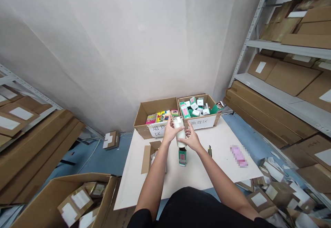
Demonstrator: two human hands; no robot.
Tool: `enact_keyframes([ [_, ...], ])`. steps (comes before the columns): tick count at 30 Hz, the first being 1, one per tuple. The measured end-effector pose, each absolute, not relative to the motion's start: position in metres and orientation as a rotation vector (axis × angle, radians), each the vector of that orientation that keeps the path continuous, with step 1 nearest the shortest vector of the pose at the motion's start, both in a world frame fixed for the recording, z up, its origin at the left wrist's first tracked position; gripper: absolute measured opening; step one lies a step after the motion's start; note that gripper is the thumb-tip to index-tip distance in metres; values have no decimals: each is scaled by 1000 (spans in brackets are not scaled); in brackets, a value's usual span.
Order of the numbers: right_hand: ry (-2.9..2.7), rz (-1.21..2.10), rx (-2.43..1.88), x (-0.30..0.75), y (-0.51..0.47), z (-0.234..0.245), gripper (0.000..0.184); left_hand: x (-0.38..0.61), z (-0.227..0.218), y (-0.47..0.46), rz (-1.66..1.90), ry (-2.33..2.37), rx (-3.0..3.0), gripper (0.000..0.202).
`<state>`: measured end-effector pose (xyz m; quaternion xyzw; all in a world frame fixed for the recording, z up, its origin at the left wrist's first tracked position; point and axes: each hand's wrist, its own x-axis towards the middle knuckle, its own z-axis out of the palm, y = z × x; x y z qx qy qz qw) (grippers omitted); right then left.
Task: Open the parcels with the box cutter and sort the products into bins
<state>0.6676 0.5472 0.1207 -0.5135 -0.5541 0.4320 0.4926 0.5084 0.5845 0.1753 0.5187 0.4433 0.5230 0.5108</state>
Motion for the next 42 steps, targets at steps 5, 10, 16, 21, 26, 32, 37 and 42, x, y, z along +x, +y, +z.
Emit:
enact_keyframes([
  [5, -1322, 1261, -1033, 671, 547, 117, 125, 505, 176, 584, 1206, 951, 1165, 136],
  [10, -1337, 1217, -1052, 671, 547, 116, 129, 506, 176, 584, 1207, 989, 1167, 129],
  [16, -1336, 1059, -1266, 671, 552, 106, 127, 506, 169, 585, 1325, 1174, 1215, 106],
  [21, -1468, 702, -1528, 662, 546, 87, 111, 516, 161, 581, 1215, 1536, 1508, 61],
  [26, -1502, 638, -1547, 650, 535, 58, 94, 537, 146, 576, 1079, 1776, 1601, 55],
  [32, -1335, 893, -1416, 675, 538, -10, 97, 521, 129, 592, 1053, 1801, 1510, 61],
  [37, -1241, 1021, -1843, 670, 549, -64, 95, 514, 97, 597, 1219, 1614, 1386, 78],
  [42, -1341, 1009, -1999, 647, 554, -80, 29, 524, 48, 593, 1190, 1447, 1232, 84],
])
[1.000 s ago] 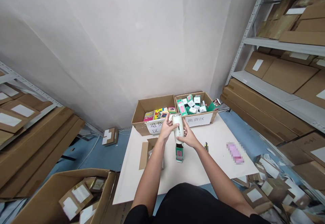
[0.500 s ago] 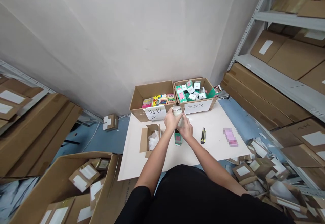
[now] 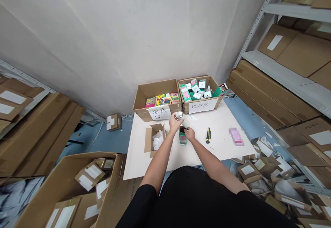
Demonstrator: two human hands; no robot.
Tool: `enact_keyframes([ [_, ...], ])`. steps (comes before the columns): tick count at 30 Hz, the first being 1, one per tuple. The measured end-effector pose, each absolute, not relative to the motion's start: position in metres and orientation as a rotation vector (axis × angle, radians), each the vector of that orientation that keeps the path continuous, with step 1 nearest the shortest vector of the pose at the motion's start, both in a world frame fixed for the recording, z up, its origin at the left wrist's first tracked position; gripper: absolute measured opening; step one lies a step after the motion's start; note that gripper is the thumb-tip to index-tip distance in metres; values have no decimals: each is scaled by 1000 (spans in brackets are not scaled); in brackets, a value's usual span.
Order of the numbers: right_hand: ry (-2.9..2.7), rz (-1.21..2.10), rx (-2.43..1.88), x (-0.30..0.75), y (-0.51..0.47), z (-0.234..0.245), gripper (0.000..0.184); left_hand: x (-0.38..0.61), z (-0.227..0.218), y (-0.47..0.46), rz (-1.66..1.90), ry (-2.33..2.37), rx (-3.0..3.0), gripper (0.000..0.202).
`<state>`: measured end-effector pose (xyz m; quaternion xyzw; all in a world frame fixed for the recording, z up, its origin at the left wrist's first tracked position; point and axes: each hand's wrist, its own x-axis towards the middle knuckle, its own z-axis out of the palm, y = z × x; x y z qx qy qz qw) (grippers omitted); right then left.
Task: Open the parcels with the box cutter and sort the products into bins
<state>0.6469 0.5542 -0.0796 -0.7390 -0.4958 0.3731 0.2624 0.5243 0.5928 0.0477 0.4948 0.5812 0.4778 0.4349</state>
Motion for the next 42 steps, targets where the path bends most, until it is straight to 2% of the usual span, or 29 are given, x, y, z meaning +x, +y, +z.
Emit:
enact_keyframes([
  [1, -1334, 1016, -2008, 646, 554, -80, 26, 525, 39, 591, 1170, 1462, 1213, 86],
  [5, -1262, 1054, -2029, 649, 550, -83, 40, 515, 12, 581, 1154, 1504, 1176, 81],
  [10, -1161, 1115, -1991, 651, 543, -86, 49, 491, 0, 570, 1115, 1546, 1205, 76],
  [15, -1159, 1145, -1949, 645, 540, -85, 57, 488, -9, 555, 751, 1672, 1435, 80],
  [18, -1165, 1119, -1957, 643, 540, -85, 59, 495, -21, 544, 607, 1693, 1547, 68],
  [21, -1202, 1084, -1975, 642, 537, -88, 57, 498, -35, 535, 532, 1681, 1609, 65],
  [26, -1256, 1058, -1952, 638, 528, -99, 42, 482, -60, 528, 574, 1595, 1572, 82],
  [29, -1211, 1113, -1836, 634, 523, -105, 28, 466, -77, 522, 768, 1686, 1396, 75],
  [32, -1185, 1225, -1679, 632, 517, -111, 25, 456, -96, 512, 763, 1678, 1219, 61],
  [37, -1001, 1431, -1517, 633, 505, -124, 40, 458, -122, 505, 907, 1386, 968, 70],
  [42, -1013, 1358, -1547, 621, 497, -129, 68, 469, -132, 511, 942, 1343, 896, 65],
])
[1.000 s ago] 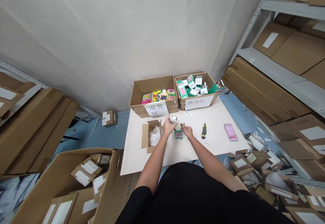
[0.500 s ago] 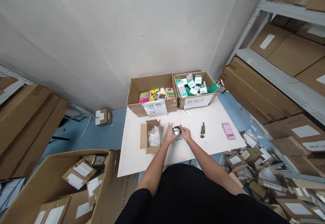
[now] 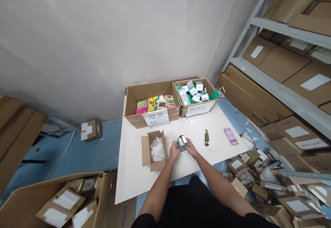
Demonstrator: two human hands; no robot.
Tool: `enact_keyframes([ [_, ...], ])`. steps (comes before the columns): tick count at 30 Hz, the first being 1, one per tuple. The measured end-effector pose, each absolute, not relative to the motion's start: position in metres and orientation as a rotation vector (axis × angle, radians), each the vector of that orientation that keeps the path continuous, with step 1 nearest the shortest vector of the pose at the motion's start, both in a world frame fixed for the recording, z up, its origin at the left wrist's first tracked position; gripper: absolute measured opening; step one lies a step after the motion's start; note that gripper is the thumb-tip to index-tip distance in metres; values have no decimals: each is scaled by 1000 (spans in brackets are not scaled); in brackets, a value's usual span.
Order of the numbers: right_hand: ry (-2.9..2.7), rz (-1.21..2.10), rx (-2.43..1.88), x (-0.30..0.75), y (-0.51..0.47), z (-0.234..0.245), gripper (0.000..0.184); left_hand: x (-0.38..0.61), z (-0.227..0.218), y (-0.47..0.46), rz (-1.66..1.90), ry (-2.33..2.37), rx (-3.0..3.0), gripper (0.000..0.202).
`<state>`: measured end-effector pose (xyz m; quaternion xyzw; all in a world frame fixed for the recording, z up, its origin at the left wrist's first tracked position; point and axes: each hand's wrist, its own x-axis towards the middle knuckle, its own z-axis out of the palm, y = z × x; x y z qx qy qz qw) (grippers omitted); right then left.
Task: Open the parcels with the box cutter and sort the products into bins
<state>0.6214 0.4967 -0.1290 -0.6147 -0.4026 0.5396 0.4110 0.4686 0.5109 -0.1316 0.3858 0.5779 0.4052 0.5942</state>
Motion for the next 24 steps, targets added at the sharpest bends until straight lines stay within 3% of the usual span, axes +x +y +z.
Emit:
enact_keyframes([
  [7, -963, 1370, -1505, 626, 520, -88, 66, 475, -102, 533, 930, 1273, 1013, 56],
  [14, -1034, 1263, -1413, 694, 596, 15, 43, 519, -9, 611, 1043, 1160, 1236, 52],
  [17, -1024, 1177, -1379, 732, 637, 57, 46, 560, 33, 652, 1117, 1076, 1276, 56],
  [21, -1034, 998, -1307, 787, 693, 98, 50, 624, 79, 703, 1208, 1053, 1333, 38],
  [24, -1033, 894, -1223, 827, 730, 115, 46, 671, 100, 737, 1290, 1047, 1364, 38],
])
